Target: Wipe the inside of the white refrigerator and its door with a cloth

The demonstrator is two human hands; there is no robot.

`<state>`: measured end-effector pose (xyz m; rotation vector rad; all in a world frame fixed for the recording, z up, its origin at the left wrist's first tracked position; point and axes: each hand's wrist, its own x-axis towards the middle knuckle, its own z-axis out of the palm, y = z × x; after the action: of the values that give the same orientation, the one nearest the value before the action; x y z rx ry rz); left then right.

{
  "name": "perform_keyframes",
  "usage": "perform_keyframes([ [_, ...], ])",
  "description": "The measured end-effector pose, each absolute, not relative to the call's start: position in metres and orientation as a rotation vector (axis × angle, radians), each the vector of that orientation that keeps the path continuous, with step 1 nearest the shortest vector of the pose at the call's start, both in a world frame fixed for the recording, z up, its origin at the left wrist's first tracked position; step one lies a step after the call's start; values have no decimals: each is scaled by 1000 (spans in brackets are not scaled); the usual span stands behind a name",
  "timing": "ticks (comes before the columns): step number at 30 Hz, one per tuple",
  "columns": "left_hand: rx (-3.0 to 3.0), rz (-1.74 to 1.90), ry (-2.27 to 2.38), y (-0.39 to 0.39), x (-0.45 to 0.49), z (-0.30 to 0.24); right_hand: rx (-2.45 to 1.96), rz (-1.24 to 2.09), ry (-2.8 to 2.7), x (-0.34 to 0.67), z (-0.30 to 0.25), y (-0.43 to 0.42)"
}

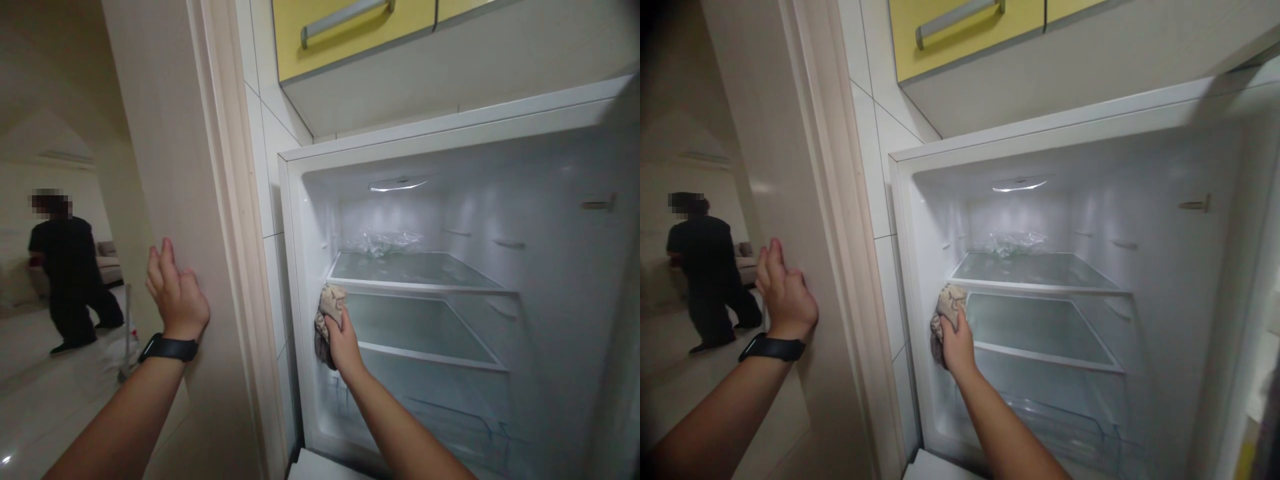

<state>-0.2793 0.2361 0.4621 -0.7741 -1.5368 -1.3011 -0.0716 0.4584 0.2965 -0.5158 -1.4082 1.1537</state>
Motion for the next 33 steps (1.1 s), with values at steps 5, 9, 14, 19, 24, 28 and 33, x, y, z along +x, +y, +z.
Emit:
perform_keyframes([
  [5, -749, -1311, -1509, 238, -279, 464, -563, 1090, -1531, -55, 281, 425],
  [9, -756, -1325, -1519, 237, -278, 464, -556, 1045, -1585, -47, 265, 418],
  [14, -765, -1304, -1519, 236, -277, 464, -571, 1092, -1592, -47, 240, 420],
  [19, -771, -1305, -1505, 236, -277, 464, -581, 1180, -1551, -46, 224, 419],
  [24, -774, -1307, -1501, 235, -276, 464, -580, 1269, -1539, -43, 219, 417],
  [28, -781, -1295, -1504, 236, -277, 464, -582, 1315, -1531, -41, 210, 417],
  [33, -781, -1321, -1504, 236, -277, 464, -562, 1353, -1516, -39, 206, 419],
])
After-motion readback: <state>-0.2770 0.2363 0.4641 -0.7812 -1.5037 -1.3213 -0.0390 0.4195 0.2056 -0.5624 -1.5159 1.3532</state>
